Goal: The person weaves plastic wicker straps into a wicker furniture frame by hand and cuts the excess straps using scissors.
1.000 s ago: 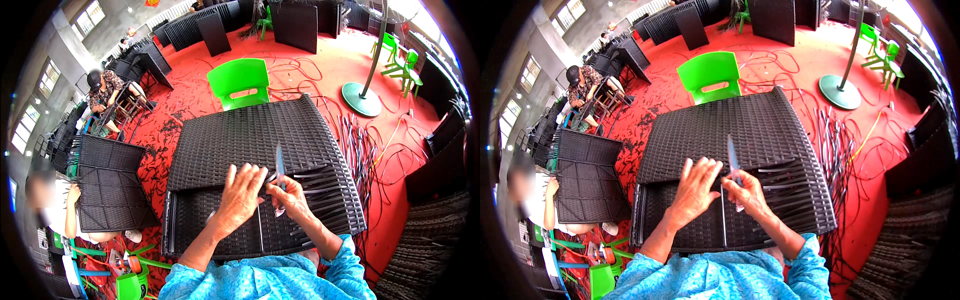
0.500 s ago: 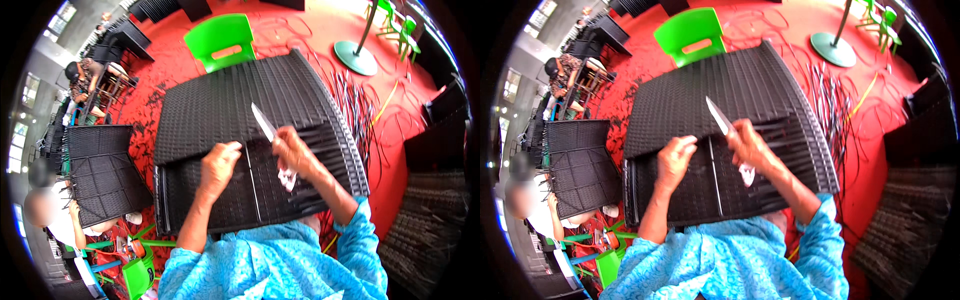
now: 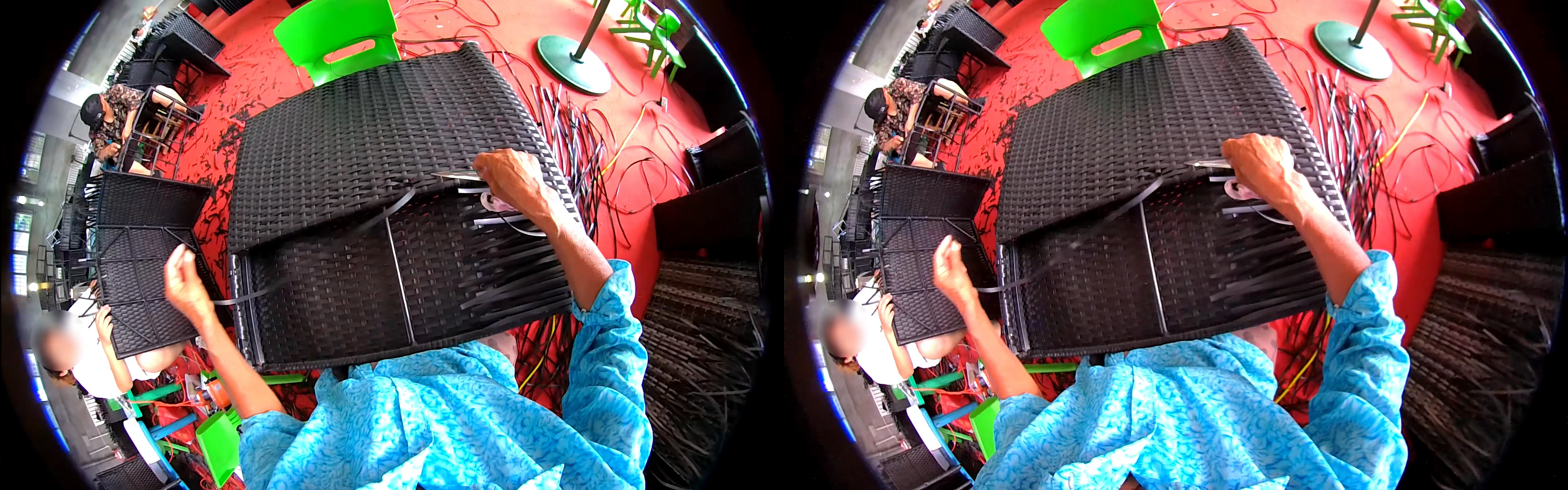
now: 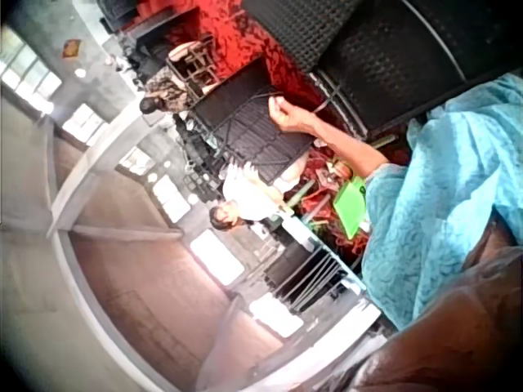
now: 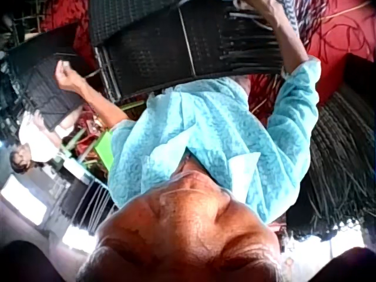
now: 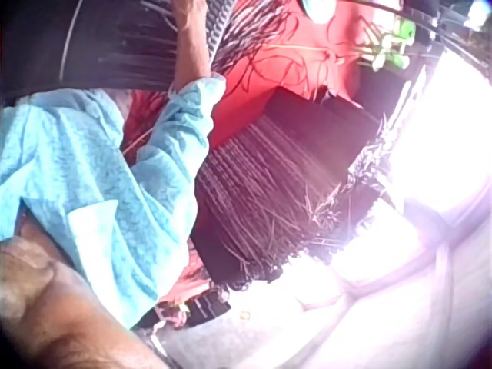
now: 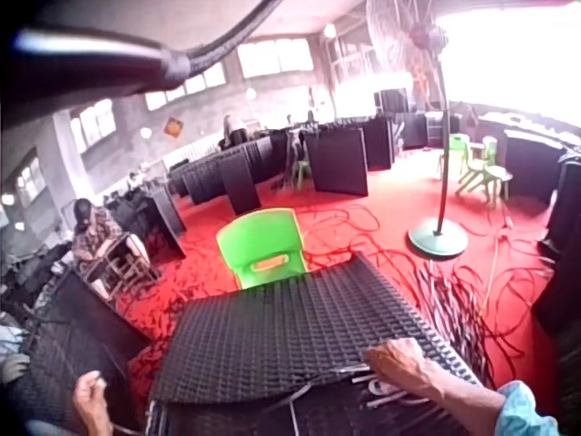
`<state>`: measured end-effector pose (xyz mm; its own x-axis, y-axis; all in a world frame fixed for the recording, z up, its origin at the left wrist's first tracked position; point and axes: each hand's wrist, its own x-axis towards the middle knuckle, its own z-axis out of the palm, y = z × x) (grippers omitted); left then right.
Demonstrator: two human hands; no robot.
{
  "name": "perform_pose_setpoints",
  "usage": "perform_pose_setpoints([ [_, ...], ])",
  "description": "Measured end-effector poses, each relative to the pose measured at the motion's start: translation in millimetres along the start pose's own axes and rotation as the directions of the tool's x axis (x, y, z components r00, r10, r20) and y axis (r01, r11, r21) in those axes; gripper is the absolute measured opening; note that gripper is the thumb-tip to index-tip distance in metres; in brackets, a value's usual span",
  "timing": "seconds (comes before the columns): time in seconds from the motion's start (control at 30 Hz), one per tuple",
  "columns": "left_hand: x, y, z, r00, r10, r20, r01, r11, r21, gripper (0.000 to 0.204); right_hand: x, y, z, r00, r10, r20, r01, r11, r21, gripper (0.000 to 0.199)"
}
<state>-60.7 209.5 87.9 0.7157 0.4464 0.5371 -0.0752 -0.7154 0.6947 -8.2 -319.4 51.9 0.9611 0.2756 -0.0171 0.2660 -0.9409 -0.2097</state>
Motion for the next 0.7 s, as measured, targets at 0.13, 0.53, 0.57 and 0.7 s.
perform_pose_setpoints([
  [0.13, 19, -39, -57, 0.987, -0.062, -0.150, 0.055, 0.997, -0.051, 0.021, 11, 7, 8, 0.994, -0.080, -0.070, 0.083, 0.996, 0.044, 0.010],
  [0.53, 24, -125, -157, 0.770, -0.520, -0.369, 0.335, 0.822, -0.461, 0.027, 24, -4, -13, 0.990, -0.137, 0.045, 0.141, 0.985, -0.099, 0.006],
  [0.57, 23, -129, -157, 0.764, -0.537, -0.356, 0.341, 0.806, -0.483, 0.028, 25, -4, -15, 0.988, -0.137, 0.069, 0.146, 0.980, -0.135, 0.007],
  [0.7, 21, -140, -155, 0.791, -0.531, -0.303, 0.365, 0.808, -0.463, 0.033, 31, -2, -15, 0.978, -0.207, 0.027, 0.208, 0.960, -0.185, 0.008],
])
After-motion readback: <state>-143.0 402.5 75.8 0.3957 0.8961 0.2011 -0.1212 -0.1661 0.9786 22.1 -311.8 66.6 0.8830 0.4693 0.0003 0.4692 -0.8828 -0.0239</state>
